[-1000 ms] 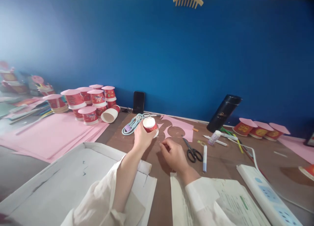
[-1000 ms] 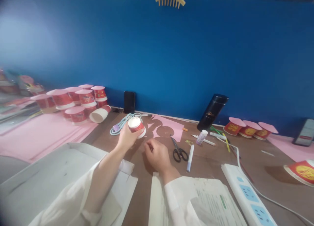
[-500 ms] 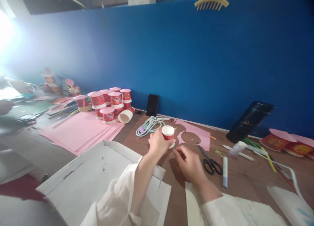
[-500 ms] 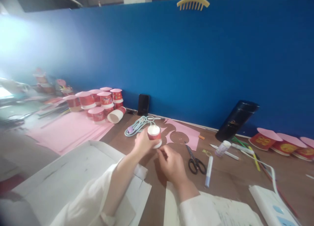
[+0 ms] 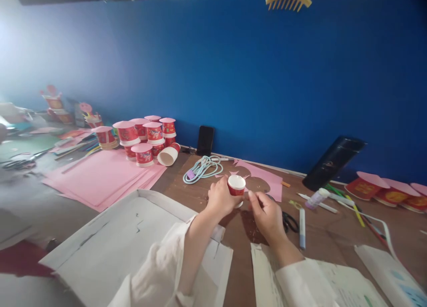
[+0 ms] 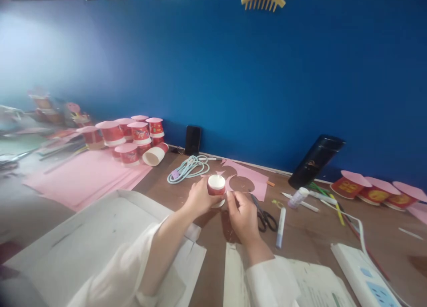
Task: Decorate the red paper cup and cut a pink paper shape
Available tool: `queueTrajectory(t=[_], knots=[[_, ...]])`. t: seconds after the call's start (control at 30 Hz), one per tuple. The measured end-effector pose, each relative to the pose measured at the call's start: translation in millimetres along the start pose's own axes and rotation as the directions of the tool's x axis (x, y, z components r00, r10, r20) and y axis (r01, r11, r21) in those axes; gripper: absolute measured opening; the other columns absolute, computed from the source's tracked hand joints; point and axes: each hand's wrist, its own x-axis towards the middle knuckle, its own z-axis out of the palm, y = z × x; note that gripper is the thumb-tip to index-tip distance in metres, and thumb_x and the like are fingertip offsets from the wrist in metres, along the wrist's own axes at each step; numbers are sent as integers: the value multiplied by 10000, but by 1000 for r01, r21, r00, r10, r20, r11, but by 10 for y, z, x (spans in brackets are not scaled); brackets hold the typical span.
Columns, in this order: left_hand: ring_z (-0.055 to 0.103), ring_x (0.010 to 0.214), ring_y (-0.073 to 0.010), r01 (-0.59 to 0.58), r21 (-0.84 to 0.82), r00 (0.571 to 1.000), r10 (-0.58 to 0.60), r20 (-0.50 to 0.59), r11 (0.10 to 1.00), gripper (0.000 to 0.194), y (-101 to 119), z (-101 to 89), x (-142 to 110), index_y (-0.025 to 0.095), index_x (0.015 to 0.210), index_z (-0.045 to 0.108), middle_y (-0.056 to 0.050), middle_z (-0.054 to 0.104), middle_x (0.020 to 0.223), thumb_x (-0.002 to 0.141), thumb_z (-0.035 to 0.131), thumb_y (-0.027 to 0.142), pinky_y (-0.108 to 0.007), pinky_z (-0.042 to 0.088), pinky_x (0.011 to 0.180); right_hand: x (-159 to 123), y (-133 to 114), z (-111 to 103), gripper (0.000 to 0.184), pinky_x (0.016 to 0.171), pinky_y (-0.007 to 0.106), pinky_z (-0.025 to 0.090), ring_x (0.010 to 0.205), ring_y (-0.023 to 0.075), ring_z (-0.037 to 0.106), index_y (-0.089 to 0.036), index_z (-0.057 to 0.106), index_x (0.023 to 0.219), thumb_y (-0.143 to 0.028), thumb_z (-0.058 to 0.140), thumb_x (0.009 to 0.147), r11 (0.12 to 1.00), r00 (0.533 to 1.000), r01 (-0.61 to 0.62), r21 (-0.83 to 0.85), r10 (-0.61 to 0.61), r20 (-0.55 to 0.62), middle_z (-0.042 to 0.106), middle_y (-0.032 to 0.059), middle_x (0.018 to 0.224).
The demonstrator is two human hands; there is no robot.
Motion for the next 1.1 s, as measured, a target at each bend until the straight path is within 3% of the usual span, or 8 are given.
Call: queueTrajectory(t=[0.3, 0.57, 0.7, 0.77, 0.87, 0.93, 1.0, 1.1], knots=[[511, 1239, -397, -38, -24, 999, 39, 16, 999, 646, -11, 65, -9, 249, 1245, 548, -116, 622, 1307, 668, 744, 465, -480, 406, 989, 8, -42, -52, 466, 654, 267, 423, 661, 170, 599, -208, 656, 733, -596, 468, 912, 998, 998, -56, 18, 56, -23, 676, 30, 662], [459, 1318, -376, -56, -42, 998, 58, 40, 998, 852, -39, 64, 9, 234, 1371, 470, -143, 541, 1411, 630, 771, 528, -461, 359, 1065, 11, -29, -62, 474, 669, 263, 429, 659, 166, 611, -209, 694, 776, -612, 479, 906, 994, 993, -106, 36, 107, -52, 684, 24, 667], [352, 1398, -393, -45, -95, 999, 45, 1, 995, 1070, -21, 65, -5, 189, 1469, 368, -182, 441, 1489, 585, 775, 631, -485, 293, 1131, 27, 9, -61, 517, 646, 264, 426, 656, 170, 611, -200, 699, 761, -644, 470, 895, 990, 987, -131, 58, 135, -89, 694, 42, 678], [321, 1422, -381, -46, -162, 998, 39, -44, 986, 1062, 7, 36, -14, 184, 1483, 352, -185, 399, 1515, 620, 741, 666, -482, 284, 1146, 42, 44, -53, 546, 617, 268, 418, 629, 171, 603, -193, 700, 747, -664, 462, 888, 986, 981, -156, 59, 161, -105, 689, 49, 655], [375, 1401, -318, -69, -294, 985, 18, -172, 953, 850, 54, -114, 16, 183, 1468, 380, -175, 420, 1498, 787, 615, 635, -428, 336, 1130, 67, 95, -35, 571, 594, 279, 417, 603, 181, 607, -188, 710, 752, -680, 450, 883, 974, 970, -210, 83, 218, -106, 689, 56, 634], [440, 1346, -300, -106, -283, 958, 22, -285, 953, 712, 58, -311, 88, 175, 1421, 446, -166, 492, 1432, 834, 603, 546, -418, 377, 1101, 77, 115, -27, 578, 583, 281, 417, 590, 182, 608, -193, 711, 752, -690, 443, 879, 969, 966, -231, 91, 240, -95, 693, 54, 635], [498, 1283, -272, -171, -164, 927, 103, -360, 972, 549, 8, -579, 201, 190, 1354, 528, -133, 551, 1369, 850, 603, 392, -404, 389, 1093, 78, 120, -23, 589, 567, 279, 412, 565, 178, 600, -199, 706, 749, -705, 431, 873, 970, 968, -228, 83, 235, -85, 692, 49, 626], [579, 1153, -239, -240, 118, 889, 267, -371, 964, 331, -192, -1023, 401, 239, 1139, 687, -69, 647, 1210, 831, 564, 247, -378, 422, 1061, 68, 108, -22, 602, 551, 279, 409, 536, 176, 592, -202, 692, 721, -724, 427, 863, 976, 975, -199, 91, 207, -84, 684, 49, 601]])
